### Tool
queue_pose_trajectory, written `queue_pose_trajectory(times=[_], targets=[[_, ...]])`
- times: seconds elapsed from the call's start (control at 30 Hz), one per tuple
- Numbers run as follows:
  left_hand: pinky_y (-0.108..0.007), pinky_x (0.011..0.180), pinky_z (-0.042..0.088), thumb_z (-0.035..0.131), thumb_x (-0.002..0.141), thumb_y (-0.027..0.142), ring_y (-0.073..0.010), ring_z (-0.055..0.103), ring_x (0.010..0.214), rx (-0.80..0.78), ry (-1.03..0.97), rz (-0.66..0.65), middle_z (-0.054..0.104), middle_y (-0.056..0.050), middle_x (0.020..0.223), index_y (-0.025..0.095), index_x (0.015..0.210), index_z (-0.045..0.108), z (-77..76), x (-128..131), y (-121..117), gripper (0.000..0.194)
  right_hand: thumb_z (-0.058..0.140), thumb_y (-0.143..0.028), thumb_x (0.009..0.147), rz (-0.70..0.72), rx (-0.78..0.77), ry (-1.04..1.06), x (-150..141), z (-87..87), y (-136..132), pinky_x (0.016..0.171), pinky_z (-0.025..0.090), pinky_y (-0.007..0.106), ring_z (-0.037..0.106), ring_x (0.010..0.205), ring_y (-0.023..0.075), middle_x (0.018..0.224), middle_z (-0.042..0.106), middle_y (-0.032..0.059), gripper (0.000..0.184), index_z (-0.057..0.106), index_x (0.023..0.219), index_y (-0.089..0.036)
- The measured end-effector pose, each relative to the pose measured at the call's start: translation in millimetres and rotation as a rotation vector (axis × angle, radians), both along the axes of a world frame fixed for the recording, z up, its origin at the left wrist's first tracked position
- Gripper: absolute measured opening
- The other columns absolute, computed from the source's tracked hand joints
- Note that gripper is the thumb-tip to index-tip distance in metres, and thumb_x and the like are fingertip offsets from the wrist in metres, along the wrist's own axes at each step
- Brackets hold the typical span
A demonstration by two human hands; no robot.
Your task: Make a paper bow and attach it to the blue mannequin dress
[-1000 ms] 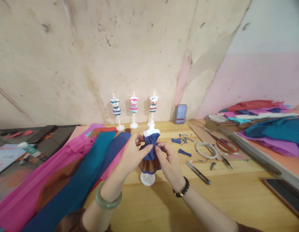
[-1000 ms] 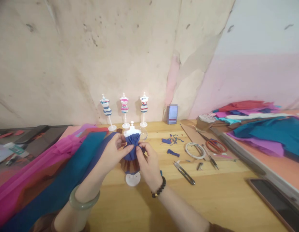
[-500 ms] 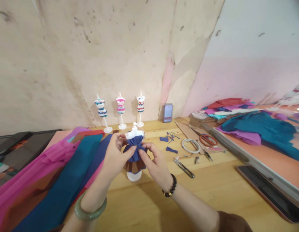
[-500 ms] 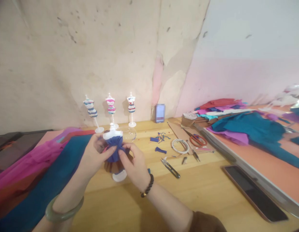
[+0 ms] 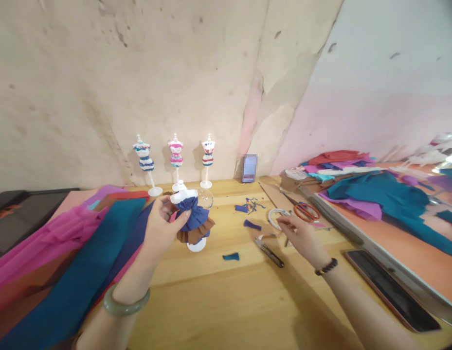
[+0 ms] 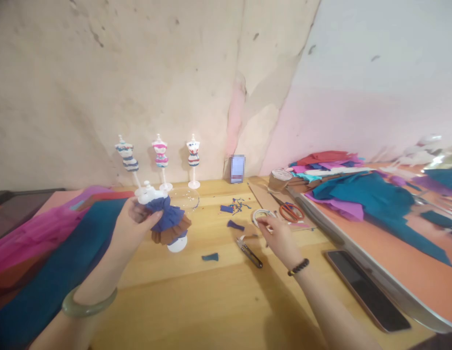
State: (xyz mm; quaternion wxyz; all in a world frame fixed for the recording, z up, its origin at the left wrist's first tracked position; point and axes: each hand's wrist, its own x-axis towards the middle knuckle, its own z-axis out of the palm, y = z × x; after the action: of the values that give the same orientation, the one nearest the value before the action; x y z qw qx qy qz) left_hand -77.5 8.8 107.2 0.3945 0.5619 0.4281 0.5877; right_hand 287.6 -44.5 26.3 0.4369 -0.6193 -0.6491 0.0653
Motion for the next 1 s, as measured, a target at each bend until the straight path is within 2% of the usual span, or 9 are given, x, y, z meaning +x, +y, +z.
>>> queue_pose_trajectory(times=[0.07, 0.13, 0.33, 0.5, 0.63, 0.73, 1.0], targets=[[-0.038, 0.083, 0.054, 0.077, 0.061, 0.031, -0.0242, 0.068, 0.093, 0.007, -0.003, -0.029, 0.069, -0.005, 0.09, 0.02, 0.094, 0.047, -1.1, 1.3, -0.8, 0.045, 0.056, -0.033, 0.082, 0.017, -0.014, -0.05, 16.5, -10.0, -6.4, 0.066, 0.053, 0.044, 0.067, 0.073, 0.0273, 0.081, 0.072, 0.0107, 0.017, 0.07, 0.082, -0.021], [-0.039, 0.087, 0.053, 0.077, 0.062, 0.032, -0.0241, 0.068, 0.096, 0.015, 0.001, -0.044, 0.069, -0.007, 0.096, 0.02, 0.095, 0.048, -1.9, 2.7, -2.0, 0.046, 0.055, -0.03, 0.082, 0.048, -0.021, -0.098, 21.4, -19.4, -12.4, 0.07, 0.054, 0.045, 0.067, 0.076, 0.0279, 0.082, 0.072, 0.0105, 0.017, 0.07, 0.083, -0.022], [-0.038, 0.092, 0.051, 0.076, 0.062, 0.029, -0.0235, 0.066, 0.102, 0.051, 0.031, 0.0, 0.068, -0.008, 0.101, 0.021, 0.099, 0.046, -3.8, 3.7, -5.6, 0.049, 0.051, -0.022, 0.088, 0.141, -0.022, -0.231, 3.3, -38.7, -15.2, 0.084, 0.054, 0.045, 0.067, 0.09, 0.0269, 0.094, 0.071, 0.0096, 0.022, 0.072, 0.094, -0.024], [-0.039, 0.093, 0.051, 0.077, 0.064, 0.03, -0.024, 0.066, 0.103, 0.102, 0.034, -0.03, 0.068, -0.009, 0.103, 0.019, 0.106, 0.046, -6.9, 1.4, -3.5, 0.053, 0.052, -0.022, 0.09, 0.174, -0.002, -0.318, -11.6, -42.2, -2.0, 0.084, 0.053, 0.043, 0.065, 0.091, 0.026, 0.1, 0.07, 0.011, 0.022, 0.071, 0.101, -0.021], [-0.04, 0.091, 0.053, 0.077, 0.067, 0.034, -0.0261, 0.065, 0.108, 0.094, 0.055, -0.084, 0.067, -0.011, 0.11, 0.019, 0.13, 0.039, -9.0, -2.0, -0.9, 0.076, 0.055, -0.023, 0.09, 0.182, 0.033, -0.354, -15.8, -41.8, 2.7, 0.079, 0.053, 0.041, 0.064, 0.083, 0.0251, 0.09, 0.07, 0.0099, 0.017, 0.072, 0.088, -0.02], [-0.042, 0.096, 0.05, 0.076, 0.069, 0.037, -0.0268, 0.063, 0.112, 0.089, 0.081, -0.109, 0.065, -0.012, 0.115, 0.019, 0.141, 0.032, -10.1, -4.0, -0.4, 0.086, 0.052, -0.024, 0.092, 0.153, 0.085, -0.336, -14.5, -41.4, -2.1, 0.079, 0.053, 0.04, 0.065, 0.082, 0.0246, 0.087, 0.071, 0.009, 0.02, 0.071, 0.087, -0.021], [-0.044, 0.103, 0.046, 0.072, 0.074, 0.035, -0.0274, 0.057, 0.12, 0.128, 0.194, -0.165, 0.059, -0.011, 0.126, 0.025, 0.151, 0.017, -8.3, -9.2, -2.9, 0.095, 0.053, -0.027, 0.094, 0.041, 0.251, -0.196, -12.1, -42.0, -17.6, 0.077, 0.056, 0.037, 0.069, 0.082, 0.0222, 0.089, 0.072, 0.0071, 0.018, 0.071, 0.095, -0.022]])
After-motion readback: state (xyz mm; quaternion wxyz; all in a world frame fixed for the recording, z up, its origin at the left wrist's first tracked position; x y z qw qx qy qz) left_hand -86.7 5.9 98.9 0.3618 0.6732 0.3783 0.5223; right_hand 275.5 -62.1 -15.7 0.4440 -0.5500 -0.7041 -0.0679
